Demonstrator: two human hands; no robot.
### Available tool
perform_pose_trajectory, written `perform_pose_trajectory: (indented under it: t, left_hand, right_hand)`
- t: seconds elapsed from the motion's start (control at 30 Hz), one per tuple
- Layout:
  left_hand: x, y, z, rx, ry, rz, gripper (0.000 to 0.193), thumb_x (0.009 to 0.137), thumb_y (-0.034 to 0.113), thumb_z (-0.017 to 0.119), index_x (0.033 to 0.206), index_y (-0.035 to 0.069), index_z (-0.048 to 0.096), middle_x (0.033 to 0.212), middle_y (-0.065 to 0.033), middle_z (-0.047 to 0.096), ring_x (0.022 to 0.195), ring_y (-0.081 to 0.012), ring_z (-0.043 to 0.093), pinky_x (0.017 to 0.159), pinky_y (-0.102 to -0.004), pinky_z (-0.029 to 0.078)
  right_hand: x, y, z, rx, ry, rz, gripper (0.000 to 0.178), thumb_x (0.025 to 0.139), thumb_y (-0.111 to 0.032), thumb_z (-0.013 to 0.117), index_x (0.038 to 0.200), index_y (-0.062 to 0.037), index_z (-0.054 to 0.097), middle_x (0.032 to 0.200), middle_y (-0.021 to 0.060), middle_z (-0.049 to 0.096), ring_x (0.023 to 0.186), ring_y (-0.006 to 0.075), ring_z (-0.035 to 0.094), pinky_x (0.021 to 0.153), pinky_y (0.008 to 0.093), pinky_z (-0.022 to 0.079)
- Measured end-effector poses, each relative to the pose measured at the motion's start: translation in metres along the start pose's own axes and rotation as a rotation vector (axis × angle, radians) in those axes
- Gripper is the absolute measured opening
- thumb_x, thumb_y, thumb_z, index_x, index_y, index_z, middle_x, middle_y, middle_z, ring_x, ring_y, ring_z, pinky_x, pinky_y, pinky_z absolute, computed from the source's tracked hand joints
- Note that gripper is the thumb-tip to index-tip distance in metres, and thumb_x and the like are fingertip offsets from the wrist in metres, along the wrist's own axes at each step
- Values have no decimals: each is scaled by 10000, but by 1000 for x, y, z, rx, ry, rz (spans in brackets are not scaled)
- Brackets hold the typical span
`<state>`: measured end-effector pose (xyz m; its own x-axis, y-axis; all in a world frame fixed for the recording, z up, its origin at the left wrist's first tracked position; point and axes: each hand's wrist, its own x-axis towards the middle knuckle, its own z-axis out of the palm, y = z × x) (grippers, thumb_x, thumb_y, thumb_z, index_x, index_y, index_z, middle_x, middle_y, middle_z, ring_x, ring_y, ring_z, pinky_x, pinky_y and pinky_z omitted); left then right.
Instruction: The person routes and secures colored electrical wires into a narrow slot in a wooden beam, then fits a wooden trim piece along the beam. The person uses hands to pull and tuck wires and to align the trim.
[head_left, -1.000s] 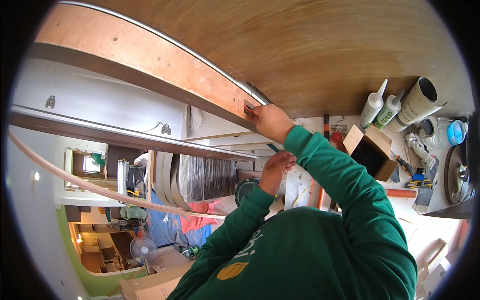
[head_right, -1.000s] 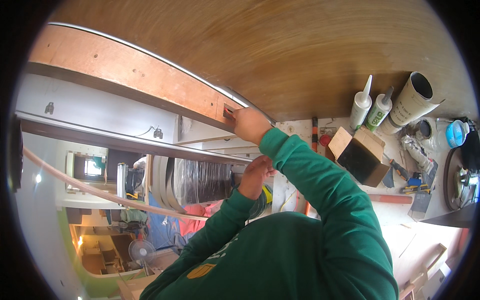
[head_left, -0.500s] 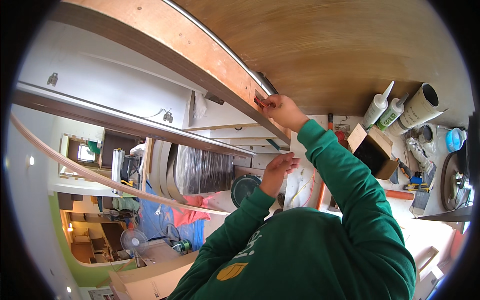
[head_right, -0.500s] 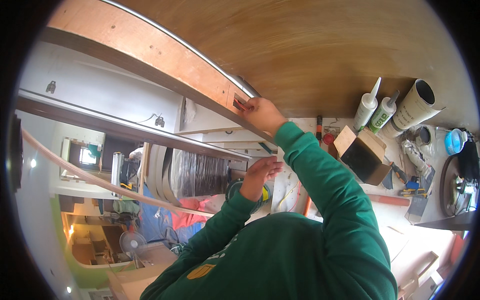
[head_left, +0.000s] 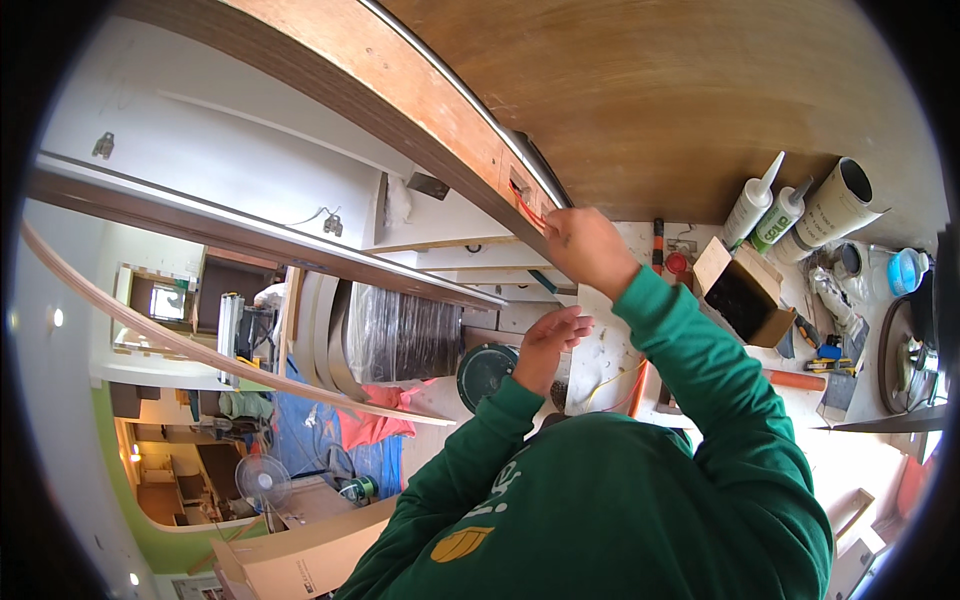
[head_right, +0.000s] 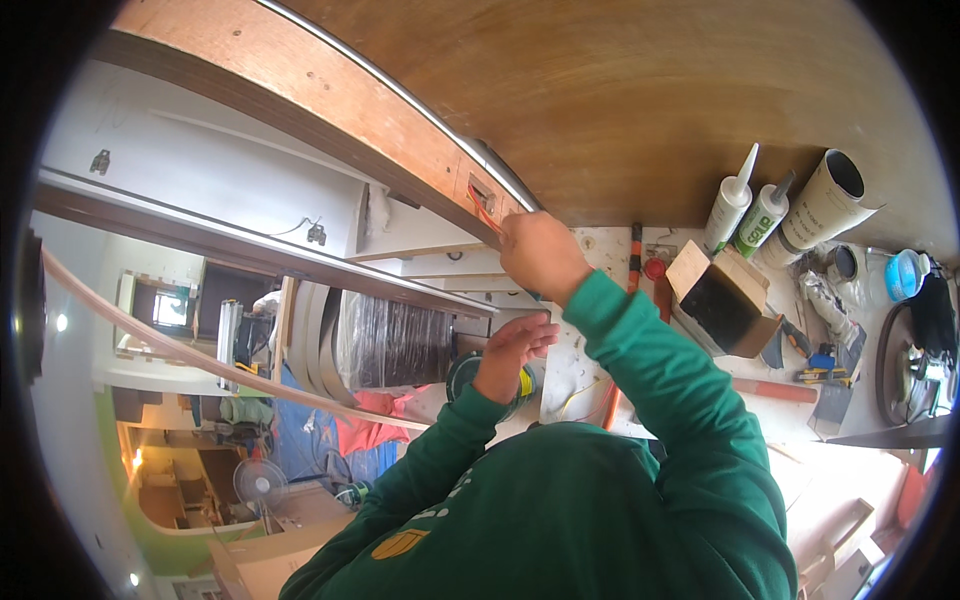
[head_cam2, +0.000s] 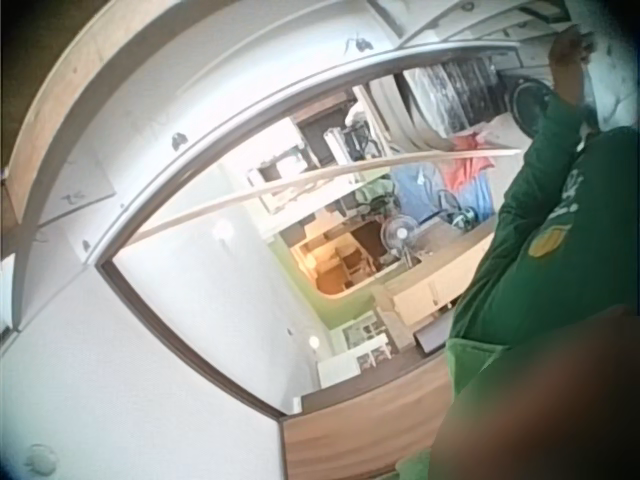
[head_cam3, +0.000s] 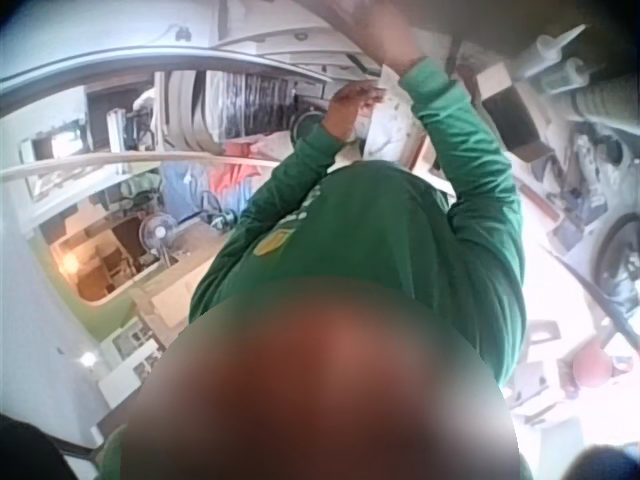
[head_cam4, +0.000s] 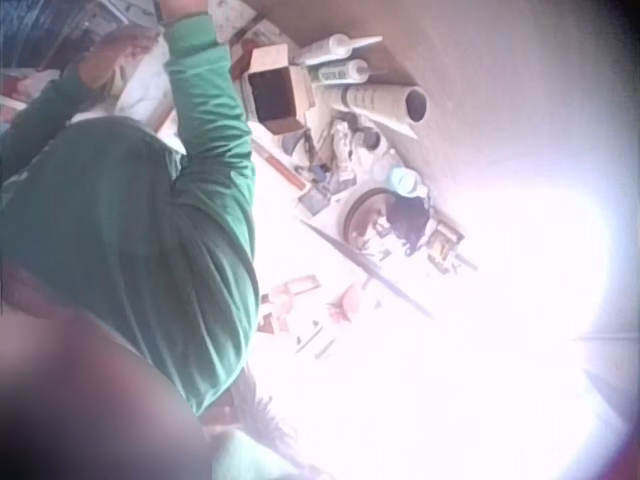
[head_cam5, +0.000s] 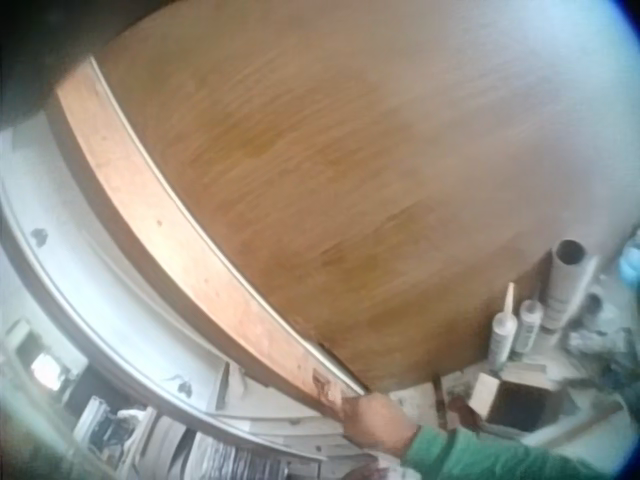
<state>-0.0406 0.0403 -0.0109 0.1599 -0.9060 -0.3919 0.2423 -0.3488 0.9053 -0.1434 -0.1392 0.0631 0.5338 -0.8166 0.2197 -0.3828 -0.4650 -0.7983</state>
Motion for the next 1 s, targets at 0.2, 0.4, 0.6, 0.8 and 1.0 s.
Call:
perform_pose_trajectory:
  t: [0.2, 0.4, 0.6, 0.8, 1.0]
  left_hand:
    - [3, 1, -2, -6, -14, 76, 383, 1060, 257, 587, 1355, 13, 604, 1241, -124, 718, 1113, -190, 675, 968, -319, 495]
    - [23, 34, -16, 29, 97, 180, 412, 1071, 308, 566, 1341, -1, 602, 1191, -134, 728, 1034, -177, 688, 924, -319, 517]
    - [57, 90, -1, -71, 131, 238, 395, 1077, 352, 545, 1266, 15, 632, 1093, -133, 747, 967, -196, 694, 884, -340, 519]
    - [45, 99, 20, -17, 140, 207, 277, 1066, 287, 588, 1144, 30, 655, 1028, -145, 754, 896, -192, 693, 839, -337, 516]
    - [36, 98, 26, 24, 131, 190, 263, 1063, 281, 599, 1089, 28, 665, 958, -129, 758, 836, -159, 684, 801, -291, 509]
  right_hand:
    - [-32, -2, -8, 2, 26, -62, 105, 823, -112, 628, 843, -36, 697, 824, 236, 691, 802, 450, 675, 723, 530, 549]
    - [-65, 15, 3, 76, 80, -45, 74, 825, -94, 629, 845, -36, 669, 826, 226, 677, 805, 453, 657, 711, 543, 528]
    - [-75, 1, -5, 75, 70, -67, 64, 795, -82, 632, 828, -42, 669, 828, 205, 689, 808, 424, 674, 720, 537, 542]
    - [-99, -7, -18, 117, 22, -50, 78, 887, -94, 652, 875, -18, 666, 827, 232, 672, 806, 457, 654, 710, 542, 522]
    - [-98, -6, -19, 164, 75, -43, 81, 892, -74, 646, 865, -2, 669, 821, 246, 668, 804, 472, 644, 708, 549, 514]
